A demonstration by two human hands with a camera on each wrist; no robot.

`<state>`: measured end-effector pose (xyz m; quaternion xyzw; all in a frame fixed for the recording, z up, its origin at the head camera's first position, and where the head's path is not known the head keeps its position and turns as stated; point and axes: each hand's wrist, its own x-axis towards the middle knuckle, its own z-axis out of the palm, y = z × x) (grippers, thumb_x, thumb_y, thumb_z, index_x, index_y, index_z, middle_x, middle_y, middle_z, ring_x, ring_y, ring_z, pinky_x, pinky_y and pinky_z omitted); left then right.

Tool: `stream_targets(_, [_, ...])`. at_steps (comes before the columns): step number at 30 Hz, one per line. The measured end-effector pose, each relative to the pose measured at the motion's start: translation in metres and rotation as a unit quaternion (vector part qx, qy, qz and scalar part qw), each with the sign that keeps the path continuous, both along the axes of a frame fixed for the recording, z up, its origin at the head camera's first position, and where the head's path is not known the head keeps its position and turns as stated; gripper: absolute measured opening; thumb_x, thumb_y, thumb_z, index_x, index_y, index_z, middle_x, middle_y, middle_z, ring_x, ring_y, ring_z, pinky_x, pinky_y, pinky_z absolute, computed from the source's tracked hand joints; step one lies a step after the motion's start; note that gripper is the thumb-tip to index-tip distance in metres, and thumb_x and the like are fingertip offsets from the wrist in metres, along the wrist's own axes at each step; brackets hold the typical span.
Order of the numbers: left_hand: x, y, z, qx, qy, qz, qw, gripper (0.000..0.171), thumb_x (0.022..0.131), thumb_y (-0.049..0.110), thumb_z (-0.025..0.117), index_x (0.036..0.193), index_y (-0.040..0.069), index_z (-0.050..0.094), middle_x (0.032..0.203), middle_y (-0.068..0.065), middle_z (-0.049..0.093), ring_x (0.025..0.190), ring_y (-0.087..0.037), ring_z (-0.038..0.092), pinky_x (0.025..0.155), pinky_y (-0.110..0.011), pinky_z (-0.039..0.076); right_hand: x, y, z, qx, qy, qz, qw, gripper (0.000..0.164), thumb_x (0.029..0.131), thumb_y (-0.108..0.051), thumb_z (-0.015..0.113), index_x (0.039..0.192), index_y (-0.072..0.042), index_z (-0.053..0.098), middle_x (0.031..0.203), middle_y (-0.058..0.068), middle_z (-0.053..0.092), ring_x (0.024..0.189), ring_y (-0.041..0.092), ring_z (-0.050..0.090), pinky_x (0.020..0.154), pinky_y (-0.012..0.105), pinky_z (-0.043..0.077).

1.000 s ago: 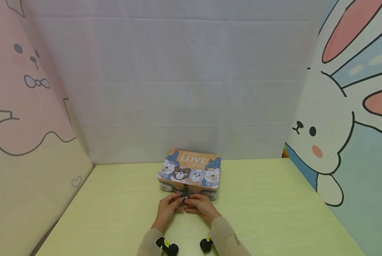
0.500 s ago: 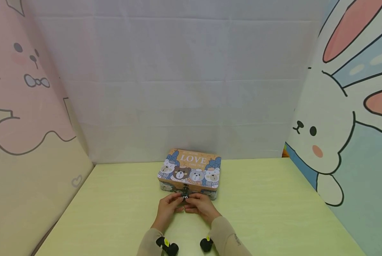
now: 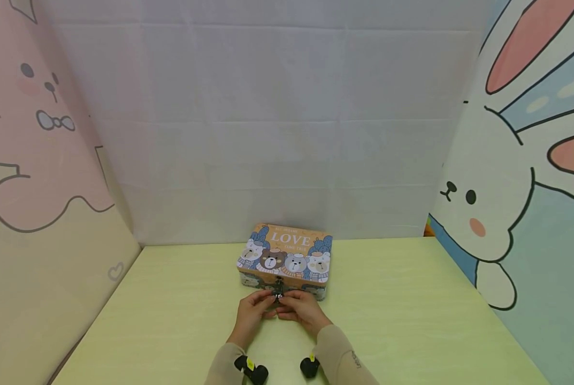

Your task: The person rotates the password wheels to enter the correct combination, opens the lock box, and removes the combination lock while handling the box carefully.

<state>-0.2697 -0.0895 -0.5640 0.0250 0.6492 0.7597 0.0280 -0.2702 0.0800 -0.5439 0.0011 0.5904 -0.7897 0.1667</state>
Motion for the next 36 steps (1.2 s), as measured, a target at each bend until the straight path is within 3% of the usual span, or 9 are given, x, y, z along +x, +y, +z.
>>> stream_targets(32, [0.0001,0.0011,-0.0004,-0.005,0.009,0.008,0.9999,0.033,0.095,0.002,0.065,0.12,-0.018,0.059,0.093,-0.007,0.068,0.075,-0.013,0.069,0.067,-0.029,0.062,0.0003,-0.0001,0.0004,0.01,-0.009,-0.002,1.0,0.019,0.098,-0.005,0.06,0.109,0.01,0.064,0.082,0.011,0.069,0.075,0.018,0.07,0.074,0.033,0.062])
stream_targets(36, [0.0036,0.0011,0.0062,0.002,0.005,0.004,1.0,0.032,0.095,0.0,0.063,0.12,-0.02,0.058,0.094,-0.009,0.069,0.077,-0.014,0.069,0.067,-0.03,0.062,-0.0003,0.0009,-0.0005,0.004,-0.01,0.0,1.0,0.027,0.096,-0.002,0.061,0.118,0.015,0.057,0.088,0.014,0.069,0.076,0.018,0.07,0.075,0.034,0.062])
